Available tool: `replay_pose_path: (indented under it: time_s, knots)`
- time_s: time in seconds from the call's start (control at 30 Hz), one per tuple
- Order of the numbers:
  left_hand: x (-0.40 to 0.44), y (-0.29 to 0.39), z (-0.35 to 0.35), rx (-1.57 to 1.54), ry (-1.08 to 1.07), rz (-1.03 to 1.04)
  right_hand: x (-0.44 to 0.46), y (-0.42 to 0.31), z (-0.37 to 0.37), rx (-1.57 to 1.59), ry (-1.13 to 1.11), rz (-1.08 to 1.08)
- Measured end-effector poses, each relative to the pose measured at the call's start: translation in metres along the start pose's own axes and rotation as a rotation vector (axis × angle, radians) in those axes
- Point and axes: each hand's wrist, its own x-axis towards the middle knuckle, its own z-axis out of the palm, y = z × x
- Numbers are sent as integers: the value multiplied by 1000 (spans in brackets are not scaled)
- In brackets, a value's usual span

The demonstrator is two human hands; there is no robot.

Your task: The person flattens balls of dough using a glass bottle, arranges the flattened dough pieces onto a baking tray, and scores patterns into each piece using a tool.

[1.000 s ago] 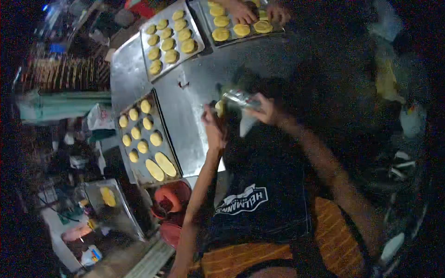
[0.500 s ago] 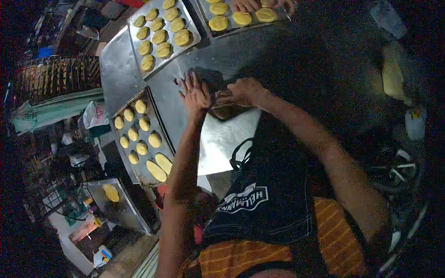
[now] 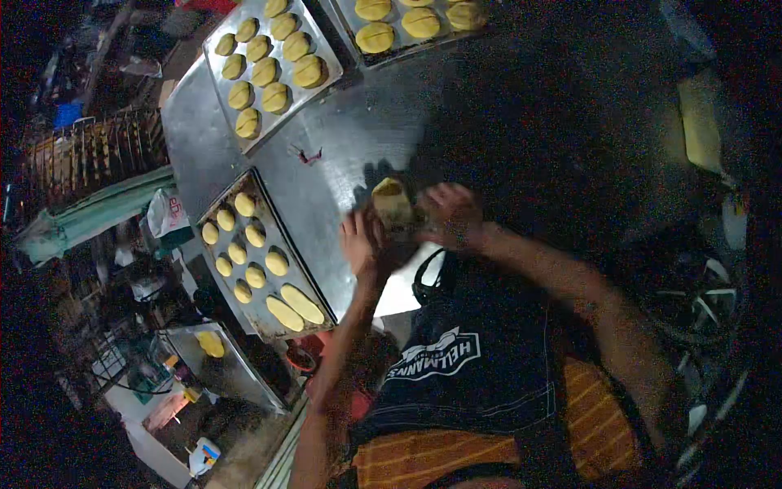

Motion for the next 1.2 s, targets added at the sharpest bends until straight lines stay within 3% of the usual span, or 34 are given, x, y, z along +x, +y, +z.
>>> replay_pose_path:
  time_s: [0.07,0.13,0.27,0.37,0.5,0.57,0.63,0.67,0.77,0.9,0.97,1.0,1.1,1.2]
  knots:
    - [46,-6,13,435,185,9,33,9,-9,-248,287,-20]
    - [98,-12,17,224,275,78,67,21,-11,-159,-208,263]
    - [159,-21,12,372,257,61,118,23,-45,-10,-445,491]
    - [160,-28,12,273,245,99,115,18,-80,263,-402,393]
    - [85,-22,2,68,270,159,67,-6,-52,255,-610,363]
    - [28,-32,10,19,189,130,11,-13,29,-172,104,152]
    - [-24,-18,0,127,133,77,-21,-27,41,-266,300,10]
    - [-44,-18,3,-72,176,45,-35,-33,43,-300,368,-40]
    - [-69,-24,20,-196,243,6,-42,-35,40,-159,341,-50]
    - [-39,-5,2,-247,357,115,-19,-37,-5,65,-269,141]
    - [3,-4,7,-50,395,145,1,-20,0,-177,344,-29]
    - [26,-6,10,-29,449,192,17,-18,-8,-177,344,-33]
    - [102,-5,3,106,428,60,76,-1,-27,10,-309,348]
    - [175,-9,-1,243,402,14,127,37,-44,245,-504,446]
